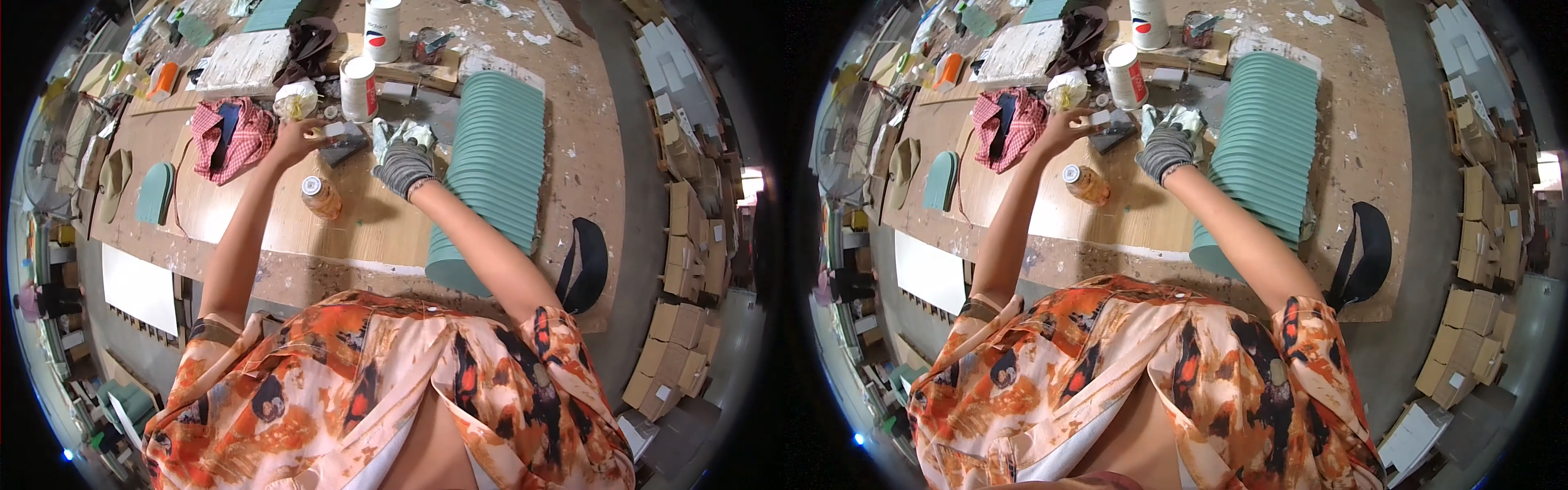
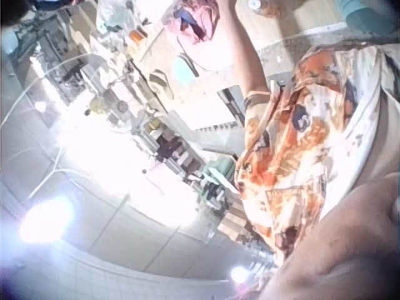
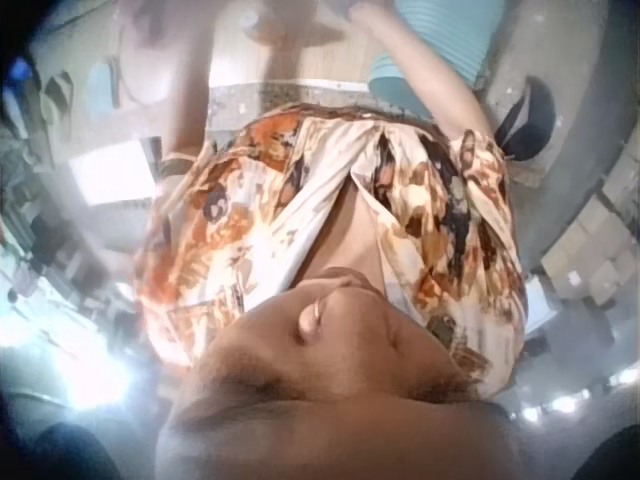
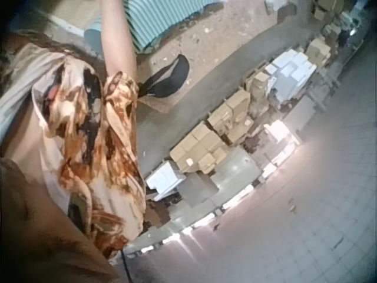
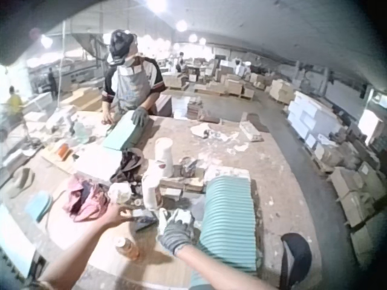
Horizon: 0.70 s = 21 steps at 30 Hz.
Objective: The person wipes a green ridged foam object with a cloth and a bottle of liquid, then picks up a small circular item and uses a tool to clean it.
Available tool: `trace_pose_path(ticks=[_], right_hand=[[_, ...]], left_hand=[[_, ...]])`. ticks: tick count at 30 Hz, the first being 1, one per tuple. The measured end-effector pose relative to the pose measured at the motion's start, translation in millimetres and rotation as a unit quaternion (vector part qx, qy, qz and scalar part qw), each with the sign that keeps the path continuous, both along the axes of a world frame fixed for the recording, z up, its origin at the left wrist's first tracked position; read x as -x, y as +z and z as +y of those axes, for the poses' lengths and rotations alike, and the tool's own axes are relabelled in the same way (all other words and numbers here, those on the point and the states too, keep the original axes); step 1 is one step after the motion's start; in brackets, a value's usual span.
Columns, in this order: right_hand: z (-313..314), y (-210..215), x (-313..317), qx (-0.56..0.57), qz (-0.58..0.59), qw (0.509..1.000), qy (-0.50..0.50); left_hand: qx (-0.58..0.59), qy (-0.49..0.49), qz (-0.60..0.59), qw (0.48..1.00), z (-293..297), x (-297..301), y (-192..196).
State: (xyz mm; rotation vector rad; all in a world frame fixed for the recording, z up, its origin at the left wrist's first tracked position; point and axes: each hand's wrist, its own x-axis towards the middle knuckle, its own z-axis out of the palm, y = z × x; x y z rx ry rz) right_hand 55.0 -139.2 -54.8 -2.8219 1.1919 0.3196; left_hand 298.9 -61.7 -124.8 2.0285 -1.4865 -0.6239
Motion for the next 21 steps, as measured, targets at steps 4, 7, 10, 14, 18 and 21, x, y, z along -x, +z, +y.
trace_pose_path(ticks=[4, 7, 10, 14, 18, 21], right_hand=[[29.1, 38.1, 14.4, -0.211, -0.102, 0.972, -0.013], [43.6, 46.7, 45.4, -0.216, -0.279, 0.936, -0.006], [19.7, 69.1, 122.2, -0.082, -0.570, 0.818, -0.001], [-27.8, 50.3, 246.2, -0.067, -0.643, 0.717, -0.261], [-30.0, -40.1, 315.8, -0.106, -0.451, 0.843, -0.275], [-47.8, -184.6, 364.6, -0.179, -0.496, 0.746, -0.408]], left_hand=[[0.019, -0.015, -0.069, 0.997, -6.8, 22.4, -17.3], [-0.033, 0.012, -0.029, 0.999, -6.7, 39.6, 2.6], [0.036, -0.003, 0.044, 0.998, -0.7, 34.7, -0.7], [-0.002, 0.053, 0.193, 0.980, 30.6, 23.2, -0.4], [-0.017, 0.097, 0.204, 0.974, 55.6, 21.5, 44.4], [0.125, 0.094, 0.305, 0.940, 37.0, 41.9, 87.2]])
